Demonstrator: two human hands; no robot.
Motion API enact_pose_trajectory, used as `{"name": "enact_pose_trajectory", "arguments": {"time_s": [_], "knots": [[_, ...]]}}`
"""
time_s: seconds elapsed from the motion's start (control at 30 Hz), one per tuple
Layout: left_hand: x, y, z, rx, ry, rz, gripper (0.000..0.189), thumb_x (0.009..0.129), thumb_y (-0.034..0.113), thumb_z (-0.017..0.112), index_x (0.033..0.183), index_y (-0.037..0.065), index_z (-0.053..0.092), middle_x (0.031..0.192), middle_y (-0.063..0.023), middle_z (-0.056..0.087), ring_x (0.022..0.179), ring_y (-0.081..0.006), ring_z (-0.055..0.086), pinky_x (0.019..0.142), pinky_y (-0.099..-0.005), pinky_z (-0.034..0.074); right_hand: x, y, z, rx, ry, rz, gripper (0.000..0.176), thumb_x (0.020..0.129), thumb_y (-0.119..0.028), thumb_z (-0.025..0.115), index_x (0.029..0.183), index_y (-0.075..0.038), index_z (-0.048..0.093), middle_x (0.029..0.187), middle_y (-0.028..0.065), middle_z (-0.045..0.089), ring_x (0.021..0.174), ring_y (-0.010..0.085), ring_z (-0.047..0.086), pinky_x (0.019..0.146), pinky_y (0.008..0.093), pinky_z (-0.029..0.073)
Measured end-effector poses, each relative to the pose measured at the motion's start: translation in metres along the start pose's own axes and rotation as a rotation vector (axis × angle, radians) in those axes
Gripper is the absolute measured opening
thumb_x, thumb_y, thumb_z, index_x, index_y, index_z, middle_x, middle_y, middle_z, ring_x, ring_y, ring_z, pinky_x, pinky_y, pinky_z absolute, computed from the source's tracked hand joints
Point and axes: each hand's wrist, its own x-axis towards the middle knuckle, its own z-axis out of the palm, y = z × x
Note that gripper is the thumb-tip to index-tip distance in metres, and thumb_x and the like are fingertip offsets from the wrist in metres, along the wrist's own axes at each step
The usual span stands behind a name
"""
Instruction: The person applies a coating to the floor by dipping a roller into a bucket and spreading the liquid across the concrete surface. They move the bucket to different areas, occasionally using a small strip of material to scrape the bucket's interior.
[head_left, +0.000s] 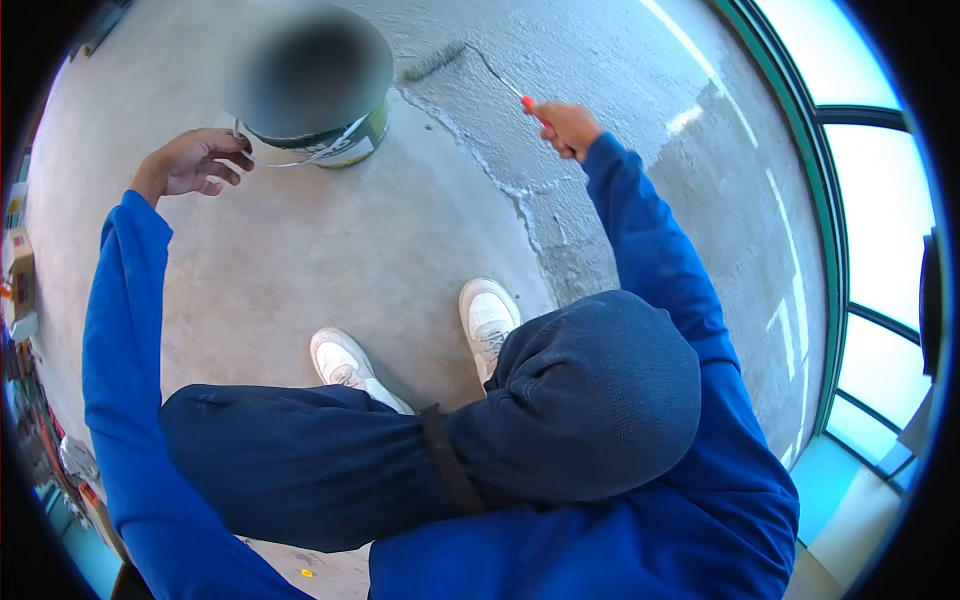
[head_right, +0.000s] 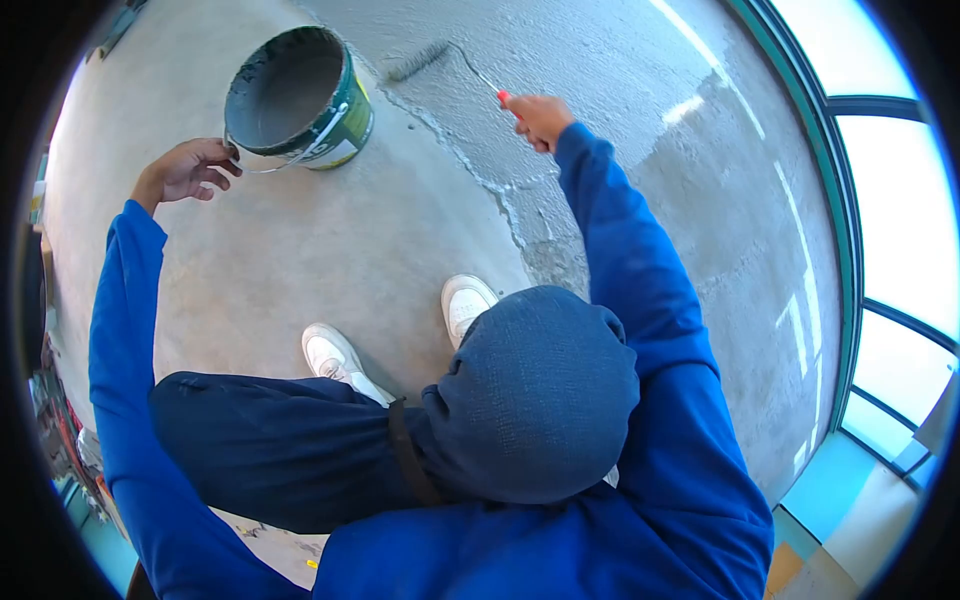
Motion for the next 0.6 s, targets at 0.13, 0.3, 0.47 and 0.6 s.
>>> {"name": "enact_pose_trajectory", "arguments": {"time_s": [0.13,0.3,0.47,0.6], "knots": [[0.004,0.001,-0.001,0.015,-0.005,-0.02,0.013,0.09,0.027,0.055,0.098,0.017,0.057,0.095,-0.0011,0.063,0.078,-0.0119,0.06,0.061,-0.0288,0.043,-0.081,0.074,-0.043,-0.036,-0.015,0.016,0.044,0.09,-0.042,0.06,0.114,-0.006,0.066,0.064,0.0038,0.052,0.039,0.0076,0.038,0.034,0.0263,0.029],[0.005,0.001,0.0,0.029,-0.013,-0.022,0.018,0.09,0.029,0.055,0.102,0.016,0.056,0.097,-0.0012,0.063,0.081,-0.0124,0.059,0.064,-0.0292,0.045,-0.188,0.149,-0.067,-0.015,0.113,0.15,0.04,0.093,-0.039,0.058,0.118,-0.008,0.064,0.06,0.0002,0.049,0.04,0.0054,0.04,0.034,0.0234,0.029],[0.01,0.0,-0.001,0.056,-0.015,-0.02,0.023,0.089,0.03,0.054,0.107,0.015,0.055,0.1,-0.0019,0.061,0.082,-0.013,0.059,0.065,-0.0283,0.046,-0.261,0.2,-0.083,0.031,0.225,0.258,0.039,0.093,-0.039,0.06,0.118,-0.009,0.065,0.06,-0.0016,0.047,0.043,0.0045,0.04,0.036,0.0213,0.027],[0.012,-0.003,-0.001,0.026,-0.023,-0.004,0.026,0.089,0.029,0.054,0.11,0.015,0.055,0.102,-0.0026,0.061,0.083,-0.0133,0.059,0.064,-0.0279,0.046,-0.306,0.215,-0.091,0.23,0.255,0.371,0.037,0.093,-0.037,0.06,0.117,-0.01,0.065,0.061,-0.0021,0.048,0.045,0.0052,0.041,0.038,0.0221,0.029]]}}
